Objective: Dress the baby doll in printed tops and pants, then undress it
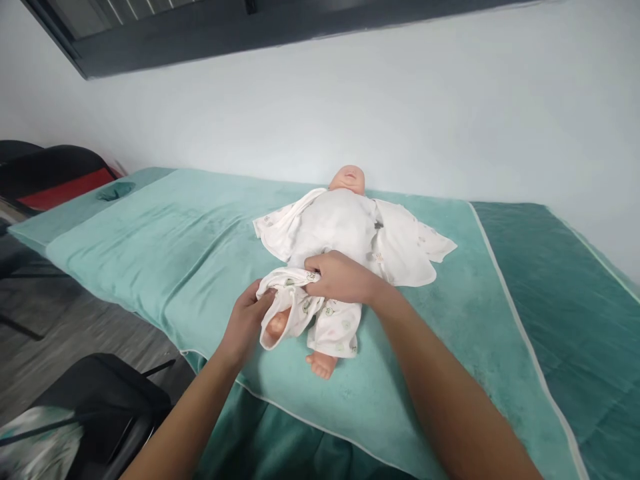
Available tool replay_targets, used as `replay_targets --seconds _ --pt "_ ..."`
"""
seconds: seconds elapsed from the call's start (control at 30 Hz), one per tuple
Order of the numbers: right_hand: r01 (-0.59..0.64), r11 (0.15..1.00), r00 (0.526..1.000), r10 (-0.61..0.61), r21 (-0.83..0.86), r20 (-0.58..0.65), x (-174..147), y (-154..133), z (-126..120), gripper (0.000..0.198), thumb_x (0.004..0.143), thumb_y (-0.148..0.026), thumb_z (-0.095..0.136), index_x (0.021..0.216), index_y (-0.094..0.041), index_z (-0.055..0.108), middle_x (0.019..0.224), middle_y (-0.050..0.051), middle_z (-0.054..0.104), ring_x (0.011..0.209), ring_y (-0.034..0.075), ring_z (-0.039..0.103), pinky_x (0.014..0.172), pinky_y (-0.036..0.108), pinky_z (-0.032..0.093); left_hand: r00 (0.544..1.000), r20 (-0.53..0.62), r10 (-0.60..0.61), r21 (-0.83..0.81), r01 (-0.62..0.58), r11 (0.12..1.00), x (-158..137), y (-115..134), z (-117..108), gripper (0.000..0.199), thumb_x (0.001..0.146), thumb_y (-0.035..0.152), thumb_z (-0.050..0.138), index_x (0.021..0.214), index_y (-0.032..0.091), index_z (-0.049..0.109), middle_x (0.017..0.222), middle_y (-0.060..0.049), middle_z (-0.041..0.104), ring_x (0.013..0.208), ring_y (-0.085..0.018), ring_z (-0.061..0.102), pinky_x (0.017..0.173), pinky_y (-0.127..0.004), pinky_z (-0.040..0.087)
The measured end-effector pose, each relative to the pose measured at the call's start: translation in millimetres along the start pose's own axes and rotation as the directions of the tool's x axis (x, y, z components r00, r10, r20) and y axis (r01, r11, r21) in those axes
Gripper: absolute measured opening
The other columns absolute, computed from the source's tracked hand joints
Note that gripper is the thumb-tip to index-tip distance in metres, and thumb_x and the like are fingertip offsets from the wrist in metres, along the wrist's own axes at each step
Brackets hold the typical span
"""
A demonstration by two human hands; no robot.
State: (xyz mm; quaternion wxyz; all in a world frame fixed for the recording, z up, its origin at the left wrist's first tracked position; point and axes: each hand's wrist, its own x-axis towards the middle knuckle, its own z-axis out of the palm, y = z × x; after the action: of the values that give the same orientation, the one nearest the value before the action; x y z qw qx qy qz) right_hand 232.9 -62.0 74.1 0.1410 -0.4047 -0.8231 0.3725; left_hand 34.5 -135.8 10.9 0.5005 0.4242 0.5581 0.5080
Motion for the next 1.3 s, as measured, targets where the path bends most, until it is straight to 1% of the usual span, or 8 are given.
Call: replay_targets --seconds 0.3,0.43,0.57,0.7,0.77,0.97,1.13,1.3 --pt "0.000 0.997 0.999 0.004 0.071 -0.054 2.4 1.6 2.7 0.008 0.069 -0.020 0.055 0.067 -0.020 0.047 0.064 -0.006 0.049 0.062 0.012 0.047 0.054 0.025 0.032 0.998 0.003 0.057 0.110 -0.057 0.992 0.1 -2.1 -3.1 0.028 0.080 0.042 0.066 0.095 0.018 0.065 0.084 0.000 0.066 0.075 -0.014 0.056 0.069 -0.025 0.044" --pt "0.020 0.998 0.998 -0.017 0.051 -0.054 2.0 1.5 3.1 0.009 0.071 -0.022 0.057 0.067 -0.020 0.049 0.067 -0.005 0.051 0.065 0.013 0.048 0.056 0.025 0.033 0.993 -0.118 0.014 0.090 -0.003 0.996 -24.3 -5.3 -1.3 0.037 0.080 0.046 0.068 0.105 0.021 0.058 0.081 0.002 0.067 0.070 -0.013 0.057 0.066 -0.023 0.046" --pt "0.023 0.999 0.998 -0.020 0.048 -0.058 1.5 1.0 2.9 0.011 0.074 -0.025 0.058 0.068 -0.020 0.050 0.067 -0.005 0.052 0.066 0.013 0.050 0.057 0.025 0.034 0.959 -0.270 -0.083 -0.079 0.064 0.995 -58.7 -9.3 1.7 0.040 0.077 0.048 0.072 0.097 0.020 0.053 0.077 0.001 0.067 0.070 -0.014 0.063 0.066 -0.025 0.051" --pt "0.029 0.998 0.998 -0.026 0.048 -0.060 1.9 0.5 3.2 0.015 0.077 -0.028 0.059 0.068 -0.020 0.050 0.067 -0.005 0.053 0.066 0.013 0.050 0.057 0.026 0.033 0.947 -0.021 -0.321 -0.238 0.307 0.921 -82.6 -10.0 14.2 0.050 0.080 0.065 0.059 0.084 0.015 0.057 0.064 -0.003 0.063 0.058 -0.018 0.063 0.056 -0.031 0.052" --pt "0.028 0.999 0.997 -0.025 0.038 -0.075 2.4 1.2 3.8 0.023 0.078 -0.032 0.060 0.066 -0.020 0.045 0.064 -0.006 0.048 0.062 0.012 0.046 0.056 0.026 0.031 0.927 0.092 -0.365 -0.265 0.376 0.888 -87.1 -6.9 23.2 0.053 0.082 0.067 0.054 0.081 0.014 0.058 0.062 -0.004 0.062 0.053 -0.018 0.061 0.054 -0.031 0.051" --pt "0.062 0.998 0.994 -0.060 0.025 -0.092 2.8 5.6 5.2 0.035 0.084 -0.044 0.058 0.066 -0.020 0.038 0.064 -0.006 0.041 0.061 0.011 0.040 0.057 0.027 0.028 0.976 0.028 -0.217 -0.295 0.215 0.931 -79.3 0.0 34.3 0.029 0.086 0.045 0.058 0.079 0.017 0.056 0.058 0.004 0.051 0.053 -0.010 0.049 0.057 -0.024 0.049" --pt "0.094 0.995 0.991 -0.090 0.039 -0.097 2.3 6.8 5.0 0.039 0.084 -0.048 0.059 0.067 -0.020 0.038 0.064 -0.006 0.040 0.061 0.011 0.039 0.057 0.027 0.027 0.993 -0.051 -0.111 -0.058 0.108 0.993 -64.5 -11.6 31.2 0.019 0.087 0.038 0.049 0.080 0.021 0.049 0.052 0.006 0.049 0.045 -0.012 0.049 0.047 -0.024 0.045" --pt "0.090 0.992 0.991 -0.080 0.084 -0.106 1.9 7.5 4.6 0.037 0.085 -0.049 0.060 0.070 -0.020 0.042 0.067 -0.005 0.044 0.062 0.012 0.043 0.056 0.026 0.031 0.985 -0.167 0.047 0.178 -0.016 0.984 -53.5 -18.7 35.5 0.008 0.081 0.028 0.052 0.081 0.023 0.046 0.054 0.007 0.049 0.045 -0.012 0.046 0.045 -0.023 0.036"
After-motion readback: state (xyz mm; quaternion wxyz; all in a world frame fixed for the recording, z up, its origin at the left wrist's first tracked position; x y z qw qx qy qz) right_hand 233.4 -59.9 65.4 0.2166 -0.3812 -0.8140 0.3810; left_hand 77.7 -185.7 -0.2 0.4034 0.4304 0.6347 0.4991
